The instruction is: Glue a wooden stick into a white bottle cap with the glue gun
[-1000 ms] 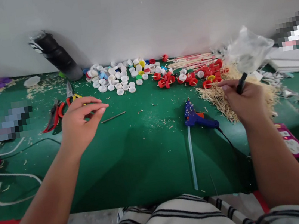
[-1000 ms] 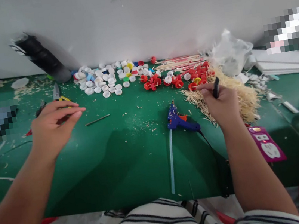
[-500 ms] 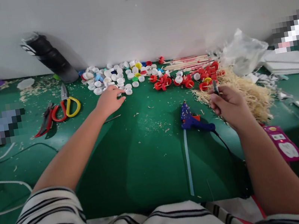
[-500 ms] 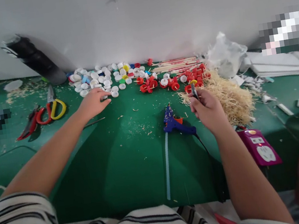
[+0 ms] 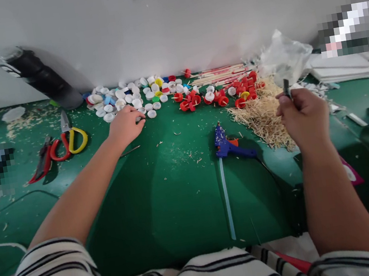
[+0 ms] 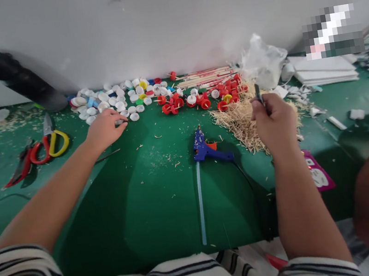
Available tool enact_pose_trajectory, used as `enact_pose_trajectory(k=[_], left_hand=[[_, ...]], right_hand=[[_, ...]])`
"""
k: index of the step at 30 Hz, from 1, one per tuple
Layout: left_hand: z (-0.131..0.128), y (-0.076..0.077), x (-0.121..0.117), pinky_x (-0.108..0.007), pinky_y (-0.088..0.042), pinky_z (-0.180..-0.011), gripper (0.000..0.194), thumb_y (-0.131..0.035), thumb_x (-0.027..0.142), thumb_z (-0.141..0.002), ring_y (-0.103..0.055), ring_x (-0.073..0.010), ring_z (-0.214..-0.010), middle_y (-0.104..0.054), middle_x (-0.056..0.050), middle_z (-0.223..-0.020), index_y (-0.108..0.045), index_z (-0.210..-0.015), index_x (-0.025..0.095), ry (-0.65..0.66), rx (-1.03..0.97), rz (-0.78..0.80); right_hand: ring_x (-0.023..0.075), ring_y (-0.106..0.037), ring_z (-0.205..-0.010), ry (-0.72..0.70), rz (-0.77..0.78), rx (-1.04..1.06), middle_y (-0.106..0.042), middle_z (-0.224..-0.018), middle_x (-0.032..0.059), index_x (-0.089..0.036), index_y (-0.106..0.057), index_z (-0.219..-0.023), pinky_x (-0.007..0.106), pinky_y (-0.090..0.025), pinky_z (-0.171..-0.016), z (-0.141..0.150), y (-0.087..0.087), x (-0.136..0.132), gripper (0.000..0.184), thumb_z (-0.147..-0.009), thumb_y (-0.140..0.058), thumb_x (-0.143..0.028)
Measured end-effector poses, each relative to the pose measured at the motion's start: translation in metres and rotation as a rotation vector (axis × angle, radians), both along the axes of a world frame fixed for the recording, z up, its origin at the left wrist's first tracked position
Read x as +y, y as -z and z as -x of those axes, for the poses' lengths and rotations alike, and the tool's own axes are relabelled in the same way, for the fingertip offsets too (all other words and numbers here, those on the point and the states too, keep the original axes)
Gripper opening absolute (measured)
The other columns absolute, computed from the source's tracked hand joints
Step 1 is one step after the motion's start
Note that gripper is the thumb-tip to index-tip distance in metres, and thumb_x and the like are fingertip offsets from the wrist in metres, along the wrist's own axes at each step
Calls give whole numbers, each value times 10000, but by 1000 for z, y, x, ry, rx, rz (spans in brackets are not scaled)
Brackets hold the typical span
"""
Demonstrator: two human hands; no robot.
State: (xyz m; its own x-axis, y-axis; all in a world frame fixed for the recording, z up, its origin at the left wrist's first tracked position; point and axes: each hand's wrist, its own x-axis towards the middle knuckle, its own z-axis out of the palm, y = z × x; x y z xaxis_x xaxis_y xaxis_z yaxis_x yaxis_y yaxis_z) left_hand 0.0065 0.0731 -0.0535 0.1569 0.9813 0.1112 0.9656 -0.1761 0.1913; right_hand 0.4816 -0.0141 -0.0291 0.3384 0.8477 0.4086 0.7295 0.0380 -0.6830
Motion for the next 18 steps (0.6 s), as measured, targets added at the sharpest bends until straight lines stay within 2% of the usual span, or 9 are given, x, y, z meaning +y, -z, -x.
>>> enact_pose_trajectory(k=[4, 6, 8, 11, 13, 16, 18], left_hand=[[-7, -10, 12, -459, -533, -1047, 364, -538, 370, -1022, -642, -337, -1274, -673, -136, -1449, -828, -1154, 192, 7, 30, -32], [-18, -20, 24, -455, -525, -1048, 368, -535, 364, -1028, -643, -334, -1263, -671, -145, -1457, -822, -1167, 180, 18, 10, -57], [-39, -34, 42, -457, -518, -1052, 361, -546, 356, -1029, -638, -336, -1256, -663, -150, -1468, -818, -1187, 180, 46, -9, -57], [-87, -55, 75, -487, -500, -1093, 339, -633, 372, -994, -613, -370, -1294, -653, -154, -1475, -819, -1206, 185, 98, 37, -19], [-126, -65, 99, -517, -508, -1099, 406, -687, 366, -960, -611, -401, -1321, -658, -179, -1470, -798, -1297, 169, 160, 115, 40], [-180, -65, 132, -581, -483, -1161, 503, -712, 320, -941, -590, -448, -1382, -661, -224, -1496, -752, -1394, 106, 260, 234, 111], [-207, -58, 150, -606, -436, -1223, 543, -769, 265, -889, -561, -457, -1422, -692, -227, -1472, -749, -1406, 102, 270, 209, 154]], right_hand=[[124, -539, -653, 31, -154, -27, -710, -830, 42, -164, -815, -1150, 301, -408, -631, 2, 0, 0, 298, -953, -651, -314], [131, -553, -702, 22, -265, -79, -734, -911, 71, -162, -831, -1171, 310, -430, -673, 7, 1, -1, 319, -971, -642, -324], [143, -574, -739, 20, -309, -98, -748, -957, 92, -163, -836, -1181, 317, -452, -707, 12, 2, -2, 330, -987, -628, -330], [158, -614, -768, 11, -276, -97, -771, -992, 100, -178, -833, -1189, 321, -480, -728, 15, 3, -4, 333, -992, -619, -341], [169, -649, -790, -6, -252, -101, -790, -1016, 105, -185, -835, -1169, 326, -501, -745, 15, 4, -4, 315, -980, -633, -335], [186, -693, -821, -10, -212, -106, -811, -1023, 104, -203, -839, -1143, 334, -528, -761, 16, 3, -6, 298, -965, -645, -342], [196, -718, -841, -9, -191, -111, -822, -1025, 96, -214, -842, -1145, 338, -543, -759, 16, 1, -8, 307, -972, -639, -366]])
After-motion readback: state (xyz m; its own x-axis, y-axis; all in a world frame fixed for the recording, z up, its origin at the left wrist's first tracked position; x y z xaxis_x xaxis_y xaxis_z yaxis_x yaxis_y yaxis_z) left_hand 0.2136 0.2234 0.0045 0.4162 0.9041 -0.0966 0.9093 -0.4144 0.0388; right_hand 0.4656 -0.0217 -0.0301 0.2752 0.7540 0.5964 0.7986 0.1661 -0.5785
